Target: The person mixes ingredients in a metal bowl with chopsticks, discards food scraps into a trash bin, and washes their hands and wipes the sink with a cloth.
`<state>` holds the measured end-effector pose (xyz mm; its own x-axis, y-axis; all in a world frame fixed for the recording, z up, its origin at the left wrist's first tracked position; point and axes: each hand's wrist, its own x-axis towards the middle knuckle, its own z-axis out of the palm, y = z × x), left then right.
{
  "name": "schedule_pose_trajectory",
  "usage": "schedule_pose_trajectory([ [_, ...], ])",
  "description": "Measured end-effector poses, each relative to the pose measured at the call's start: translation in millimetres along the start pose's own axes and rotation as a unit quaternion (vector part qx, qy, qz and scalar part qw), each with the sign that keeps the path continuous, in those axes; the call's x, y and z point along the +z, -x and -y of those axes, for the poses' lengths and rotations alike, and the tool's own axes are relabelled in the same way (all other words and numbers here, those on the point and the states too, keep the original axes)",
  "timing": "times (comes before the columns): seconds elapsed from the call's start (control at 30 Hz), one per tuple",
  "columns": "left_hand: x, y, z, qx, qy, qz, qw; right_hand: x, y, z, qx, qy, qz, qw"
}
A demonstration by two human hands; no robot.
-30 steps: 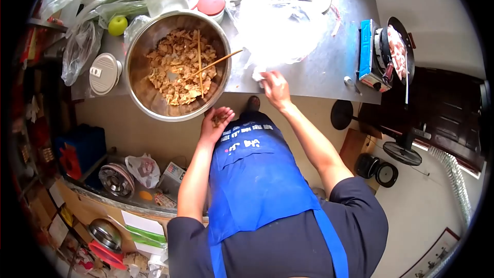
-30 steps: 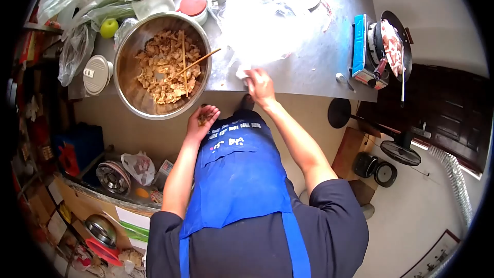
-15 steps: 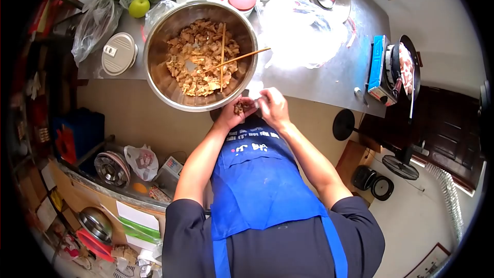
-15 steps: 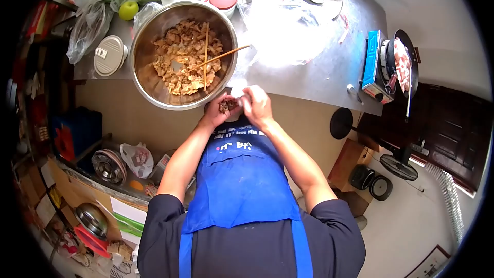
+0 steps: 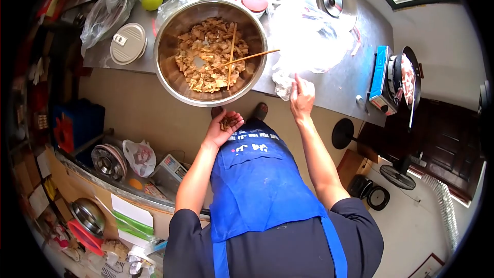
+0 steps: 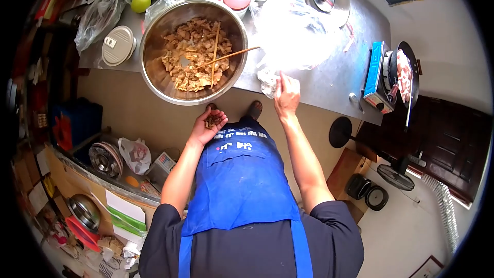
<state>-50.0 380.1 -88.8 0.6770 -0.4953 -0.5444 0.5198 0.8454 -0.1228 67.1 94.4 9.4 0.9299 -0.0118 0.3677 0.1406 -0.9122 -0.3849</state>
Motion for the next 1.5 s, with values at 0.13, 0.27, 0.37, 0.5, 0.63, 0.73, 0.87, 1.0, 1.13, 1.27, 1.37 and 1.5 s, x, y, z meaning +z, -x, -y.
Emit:
schedule_pose_trajectory([
  [0.13,-2,16,-3,0.029,0.026,-0.017,0.999,-11,-2,-12,-0.007,-0.034,-0.035,0.999],
  [0.27,-10,28,-10,0.055,0.052,-0.020,0.997,-12,-13,-11,0.019,-0.049,-0.042,0.998],
  [0.37,-22,37,-20,0.082,0.056,-0.007,0.995,-28,-23,-6,-0.107,0.044,-0.037,0.993],
  [0.5,-33,52,-38,0.125,0.075,0.006,0.989,-30,-4,-18,0.041,0.001,0.028,0.999],
  [0.63,-39,67,-52,0.175,0.119,0.004,0.977,-49,-2,18,0.109,-0.085,-0.028,0.990],
  [0.73,-51,76,-60,0.247,0.139,-0.039,0.958,-60,3,19,0.087,-0.068,0.003,0.994],
  [0.87,-47,101,-71,0.296,0.171,-0.006,0.940,-62,-30,34,0.071,-0.119,-0.010,0.990],
  [1.0,-24,130,-70,0.369,0.197,0.030,0.908,-52,-76,48,0.061,-0.163,-0.010,0.985],
  [1.13,-7,146,-79,0.417,0.209,-0.012,0.885,-40,-108,75,0.013,-0.189,-0.015,0.982],
  [1.27,16,151,-102,0.437,0.229,0.016,0.870,-41,-123,122,-0.026,-0.202,0.089,0.975],
  [1.37,41,152,-125,0.429,0.226,0.054,0.873,-21,-127,146,-0.115,-0.135,0.128,0.976],
  [1.5,60,150,-161,0.399,0.190,0.030,0.897,17,-130,180,-0.139,-0.042,0.184,0.972],
])
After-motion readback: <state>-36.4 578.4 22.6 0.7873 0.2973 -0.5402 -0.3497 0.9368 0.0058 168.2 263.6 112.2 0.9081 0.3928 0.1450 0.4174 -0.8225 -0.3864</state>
